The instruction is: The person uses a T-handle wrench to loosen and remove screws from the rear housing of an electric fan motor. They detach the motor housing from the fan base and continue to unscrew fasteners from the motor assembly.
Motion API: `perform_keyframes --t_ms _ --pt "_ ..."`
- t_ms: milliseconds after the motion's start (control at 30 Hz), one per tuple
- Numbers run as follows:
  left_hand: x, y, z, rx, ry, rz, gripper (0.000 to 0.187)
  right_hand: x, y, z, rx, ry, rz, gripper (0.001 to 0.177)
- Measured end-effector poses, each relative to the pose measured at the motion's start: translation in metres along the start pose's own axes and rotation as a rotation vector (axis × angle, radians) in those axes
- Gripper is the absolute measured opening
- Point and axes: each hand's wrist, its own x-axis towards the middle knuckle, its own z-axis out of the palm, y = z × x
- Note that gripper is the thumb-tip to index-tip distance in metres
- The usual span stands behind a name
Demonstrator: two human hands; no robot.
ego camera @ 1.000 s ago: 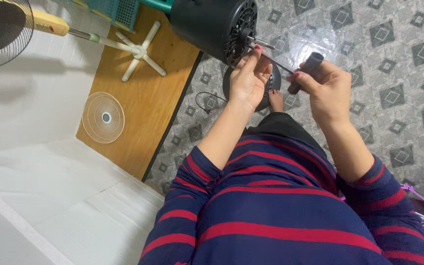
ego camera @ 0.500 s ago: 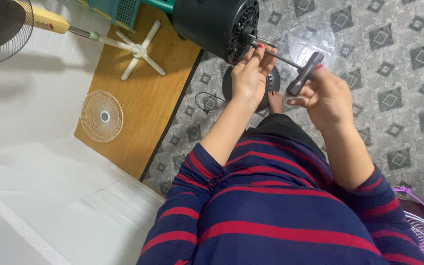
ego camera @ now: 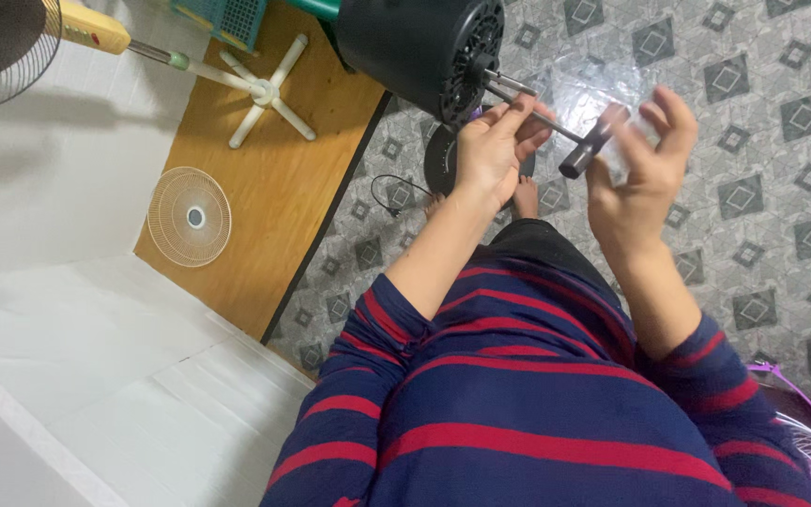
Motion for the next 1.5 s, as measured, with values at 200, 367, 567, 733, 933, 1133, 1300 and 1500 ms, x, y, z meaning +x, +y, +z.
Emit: perform_keyframes --t_ms 200,367,567,733,933,1133,1300,1500 --pt "0.002 -0.003 0.002 -0.038 0.011 0.009 0.019 -0.003 0.028 -0.001 0.714 -0.059 0.839 0.019" --pt "0.0 0.004 0.005 -0.113 -0.053 0.0 0.021 -0.008 0.041 -0.002 0.019 -0.177 0.275 0.024" --pt "-0.004 -0.005 0.005 -0.038 -0.035 -0.081 0.018 -0.004 0.029 -0.004 -0.511 -0.105 -0.217 0.054" --pt "0.005 -0.017 0.004 -0.04 -0.064 -0.033 0.019 -0.006 0.017 0.002 0.449 0.102 0.489 0.057" --pt "0.003 -0.015 0.004 -0.058 -0.108 -0.006 0.017 -0.002 0.024 -0.001 0.38 -0.125 0.476 0.026" --pt "-0.003 -0.005 0.006 -0.111 -0.184 0.021 0.023 0.0 0.034 -0.01 -0.401 -0.197 -0.101 0.038" --pt "-0.002 -0.007 0.007 -0.149 -0.229 0.043 0.023 0.005 0.035 -0.003 0.689 0.056 0.634 0.044" --pt "-0.002 -0.007 0.007 -0.199 -0.208 -0.017 0.025 0.009 0.031 -0.009 0.349 -0.148 0.377 0.027"
